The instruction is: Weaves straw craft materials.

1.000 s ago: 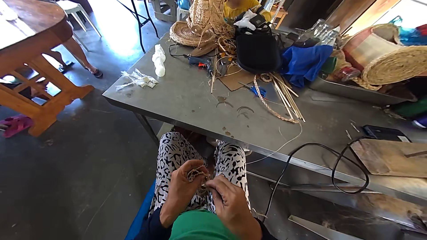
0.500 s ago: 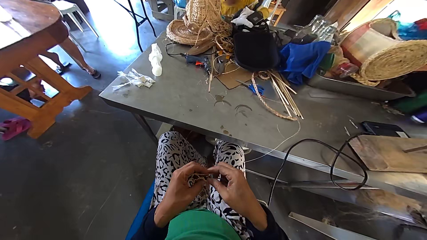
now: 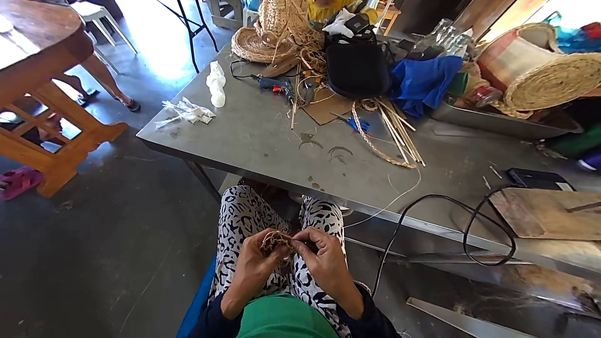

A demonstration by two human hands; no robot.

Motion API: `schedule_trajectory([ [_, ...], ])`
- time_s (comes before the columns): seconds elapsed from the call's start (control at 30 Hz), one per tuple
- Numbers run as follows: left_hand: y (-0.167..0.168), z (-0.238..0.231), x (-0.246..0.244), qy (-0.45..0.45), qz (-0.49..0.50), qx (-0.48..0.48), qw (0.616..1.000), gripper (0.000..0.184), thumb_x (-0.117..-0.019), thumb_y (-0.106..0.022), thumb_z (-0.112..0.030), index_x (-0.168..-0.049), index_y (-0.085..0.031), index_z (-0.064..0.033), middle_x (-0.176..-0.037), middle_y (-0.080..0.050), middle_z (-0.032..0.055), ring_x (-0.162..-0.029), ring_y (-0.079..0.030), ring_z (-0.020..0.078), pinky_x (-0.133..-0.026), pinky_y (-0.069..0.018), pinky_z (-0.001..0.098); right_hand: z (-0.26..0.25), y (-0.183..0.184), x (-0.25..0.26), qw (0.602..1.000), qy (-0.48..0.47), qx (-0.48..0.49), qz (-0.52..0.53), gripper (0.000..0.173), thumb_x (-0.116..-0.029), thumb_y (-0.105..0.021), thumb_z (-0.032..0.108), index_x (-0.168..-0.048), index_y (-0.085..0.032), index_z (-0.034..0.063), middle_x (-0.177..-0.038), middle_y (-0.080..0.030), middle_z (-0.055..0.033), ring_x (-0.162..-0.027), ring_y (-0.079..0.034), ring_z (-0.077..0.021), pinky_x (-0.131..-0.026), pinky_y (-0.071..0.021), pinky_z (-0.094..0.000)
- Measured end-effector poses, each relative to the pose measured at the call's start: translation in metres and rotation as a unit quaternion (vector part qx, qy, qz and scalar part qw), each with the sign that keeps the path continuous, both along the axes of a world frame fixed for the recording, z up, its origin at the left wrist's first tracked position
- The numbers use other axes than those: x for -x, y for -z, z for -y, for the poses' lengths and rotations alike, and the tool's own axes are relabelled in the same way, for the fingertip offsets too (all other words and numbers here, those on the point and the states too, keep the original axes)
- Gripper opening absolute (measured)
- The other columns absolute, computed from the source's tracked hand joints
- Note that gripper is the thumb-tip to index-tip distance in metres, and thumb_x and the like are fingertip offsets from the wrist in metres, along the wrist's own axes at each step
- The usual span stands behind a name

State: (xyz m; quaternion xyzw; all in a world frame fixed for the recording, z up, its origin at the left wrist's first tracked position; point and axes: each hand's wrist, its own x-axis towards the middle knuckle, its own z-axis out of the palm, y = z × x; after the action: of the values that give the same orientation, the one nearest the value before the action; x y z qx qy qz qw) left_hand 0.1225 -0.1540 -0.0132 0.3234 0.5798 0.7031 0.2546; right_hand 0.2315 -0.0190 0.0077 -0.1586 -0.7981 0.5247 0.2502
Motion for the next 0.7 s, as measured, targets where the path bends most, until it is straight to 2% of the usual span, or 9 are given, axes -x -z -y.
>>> schedule_trajectory([
  [0.1, -0.001, 0.0, 0.001, 0.002, -0.005, -0.017, 1.0, 0.015, -0.0892, -0.068, -0.008, -0.103, -0.074, -0.0047, -0.095, -0.076, -0.0037, -0.086, -0.071, 0.0026, -0.079, -0.0602, 0.0219, -0.001, 0.002, 0.001, 1.0, -0.001, 0.003, -0.009, 0.009, -0.0906, -0.067, 0.008, -0.091, -0.073, 0.0011, -0.082, -0.069, -0.0007, -0.068, -0.059, 0.0056, -0.062, -0.0479, -0.009],
  [0.17, -0.002, -0.002, 0.001, -0.007, -0.014, -0.018, 1.0, 0.011, -0.0913, -0.068, -0.005, -0.101, -0.073, -0.0038, -0.093, -0.075, -0.0037, -0.084, -0.071, 0.002, -0.078, -0.0604, 0.0211, -0.002, 0.001, 0.001, 1.0, -0.004, -0.004, -0.019, 0.01, -0.09, -0.068, 0.009, -0.091, -0.074, 0.001, -0.081, -0.068, -0.0006, -0.067, -0.057, 0.0059, -0.061, -0.0467, -0.0084],
  [0.23, -0.004, -0.003, 0.0, -0.023, -0.019, -0.003, 1.0, 0.011, -0.0902, -0.067, 0.0, -0.098, -0.073, -0.0027, -0.091, -0.075, -0.0034, -0.081, -0.07, 0.0008, -0.076, -0.06, 0.0195, -0.002, 0.001, 0.002, 0.999, -0.006, -0.014, -0.041, 0.01, -0.0902, -0.068, 0.009, -0.091, -0.074, 0.0002, -0.082, -0.067, -0.0009, -0.067, -0.056, 0.006, -0.061, -0.0458, -0.0078],
  [0.4, -0.006, -0.001, -0.001, -0.021, -0.017, 0.022, 0.999, 0.012, -0.0846, -0.073, 0.002, -0.096, -0.075, -0.0031, -0.089, -0.076, -0.0038, -0.081, -0.07, -0.0005, -0.078, -0.0594, 0.0183, -0.004, -0.002, 0.004, 0.999, -0.002, -0.023, -0.045, 0.01, -0.0917, -0.066, 0.008, -0.092, -0.072, -0.0001, -0.083, -0.067, -0.0017, -0.07, -0.057, 0.0048, -0.064, -0.0471, -0.0083],
  [0.47, -0.005, 0.001, 0.002, -0.003, -0.013, 0.035, 0.999, 0.013, -0.0836, -0.075, 0.001, -0.095, -0.076, -0.0031, -0.088, -0.076, -0.0037, -0.081, -0.07, -0.0005, -0.077, -0.0594, 0.0186, -0.006, -0.005, 0.005, 0.999, -0.01, -0.011, -0.033, 0.009, -0.092, -0.065, 0.006, -0.094, -0.072, -0.0004, -0.083, -0.07, -0.002, -0.072, -0.062, 0.0044, -0.067, -0.051, -0.01],
  [0.53, -0.006, 0.002, 0.005, 0.014, -0.009, 0.053, 0.998, 0.012, -0.0834, -0.076, -0.001, -0.095, -0.076, -0.004, -0.087, -0.076, -0.0043, -0.08, -0.07, -0.0012, -0.076, -0.0589, 0.0181, -0.008, -0.009, 0.006, 1.0, -0.018, 0.017, -0.014, 0.009, -0.0925, -0.064, 0.005, -0.094, -0.071, -0.0005, -0.08, -0.071, -0.0005, -0.07, -0.064, 0.0038, -0.066, -0.053, -0.0118],
  [0.7, -0.005, 0.003, 0.007, 0.031, -0.02, 0.073, 0.997, 0.011, -0.084, -0.076, -0.004, -0.095, -0.076, -0.0048, -0.086, -0.075, -0.005, -0.078, -0.069, -0.0022, -0.074, -0.0583, 0.0171, -0.01, -0.02, 0.012, 0.994, -0.055, 0.088, 0.034, 0.008, -0.1, -0.055, 0.004, -0.098, -0.063, 0.0021, -0.071, -0.063, 0.0058, -0.061, -0.06, 0.0024, -0.061, -0.0519, -0.0147],
])
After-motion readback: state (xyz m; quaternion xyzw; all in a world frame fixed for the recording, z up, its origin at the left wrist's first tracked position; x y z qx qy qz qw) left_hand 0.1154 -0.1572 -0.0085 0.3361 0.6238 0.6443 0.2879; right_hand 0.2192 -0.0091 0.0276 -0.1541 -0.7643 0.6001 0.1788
